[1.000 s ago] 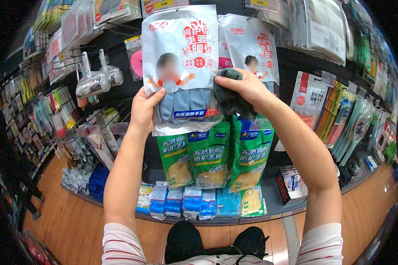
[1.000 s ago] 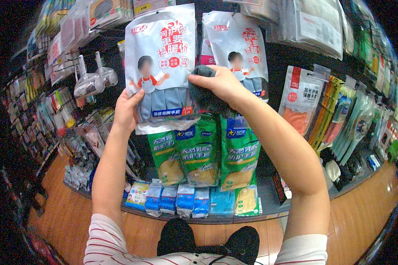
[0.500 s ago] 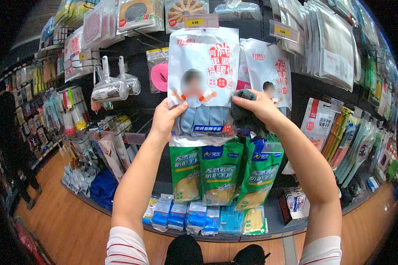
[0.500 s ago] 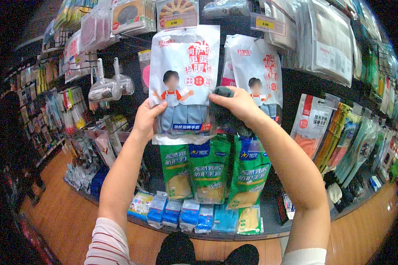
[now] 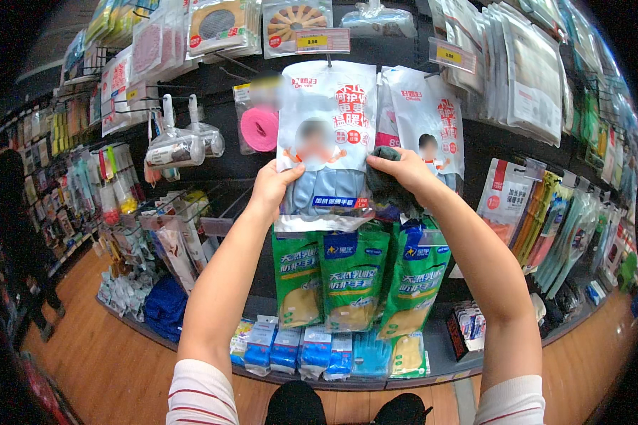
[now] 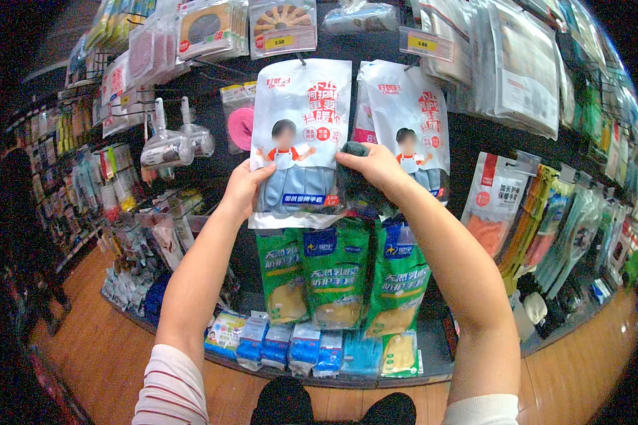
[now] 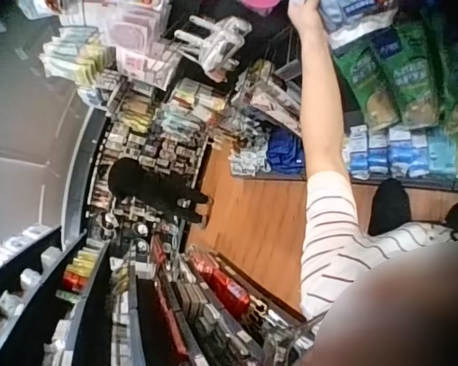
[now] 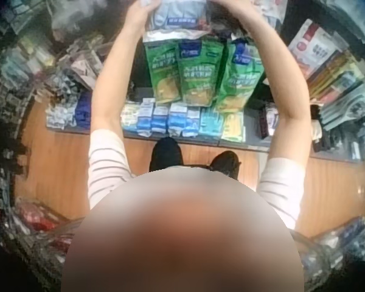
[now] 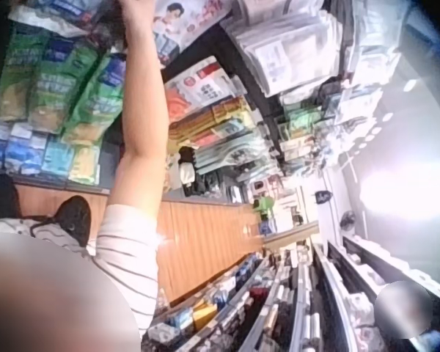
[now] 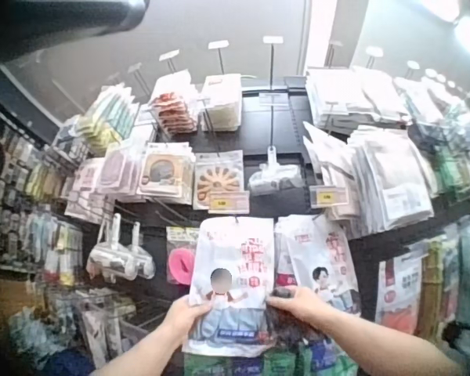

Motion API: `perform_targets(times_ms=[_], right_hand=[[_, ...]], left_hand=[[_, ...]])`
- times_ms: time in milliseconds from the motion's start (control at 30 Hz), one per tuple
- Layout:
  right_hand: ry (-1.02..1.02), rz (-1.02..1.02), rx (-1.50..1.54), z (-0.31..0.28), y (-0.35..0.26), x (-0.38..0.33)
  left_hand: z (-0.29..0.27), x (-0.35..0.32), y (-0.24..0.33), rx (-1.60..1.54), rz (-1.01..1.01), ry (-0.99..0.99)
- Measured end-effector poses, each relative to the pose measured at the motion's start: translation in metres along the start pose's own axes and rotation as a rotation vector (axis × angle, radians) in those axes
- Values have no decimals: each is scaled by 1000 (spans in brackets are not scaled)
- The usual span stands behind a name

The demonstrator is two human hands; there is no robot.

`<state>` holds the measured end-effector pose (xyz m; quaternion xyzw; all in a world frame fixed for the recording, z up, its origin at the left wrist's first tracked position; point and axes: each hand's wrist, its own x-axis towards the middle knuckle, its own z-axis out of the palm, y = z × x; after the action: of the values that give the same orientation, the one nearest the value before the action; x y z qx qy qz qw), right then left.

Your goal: The person organizes retail products on a store shelf, using a dark cloth to wipe packaging. They handle multiple packages of gloves and cleaning supplies, aligning them and adjusting their positions on the shelf.

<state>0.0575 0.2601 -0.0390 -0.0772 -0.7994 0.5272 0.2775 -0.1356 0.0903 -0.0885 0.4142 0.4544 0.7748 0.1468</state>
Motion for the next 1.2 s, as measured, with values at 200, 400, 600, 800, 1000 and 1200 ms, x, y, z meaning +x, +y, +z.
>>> perform_targets(times_ms=[200,400,600,800,1000,1200], right_hand=[[99,-57,-99,0,19,27],[146,-82,-77,-4,26,18],[224,-85,-77,-25,26,-16],[253,-112,30,-39,48,-93],[190,47,90,-53,95,-160],[314,153,144,-69,126,-201]], left_hand=[[-10,28,-18,170,8,70],[-3,31,-23,372,104,186],[-28,59,-45,712,249,374],[-32,52,-48,654,168,241],[-14,29,-42,919,344,413],[43,-48,-26,1135,960,258]])
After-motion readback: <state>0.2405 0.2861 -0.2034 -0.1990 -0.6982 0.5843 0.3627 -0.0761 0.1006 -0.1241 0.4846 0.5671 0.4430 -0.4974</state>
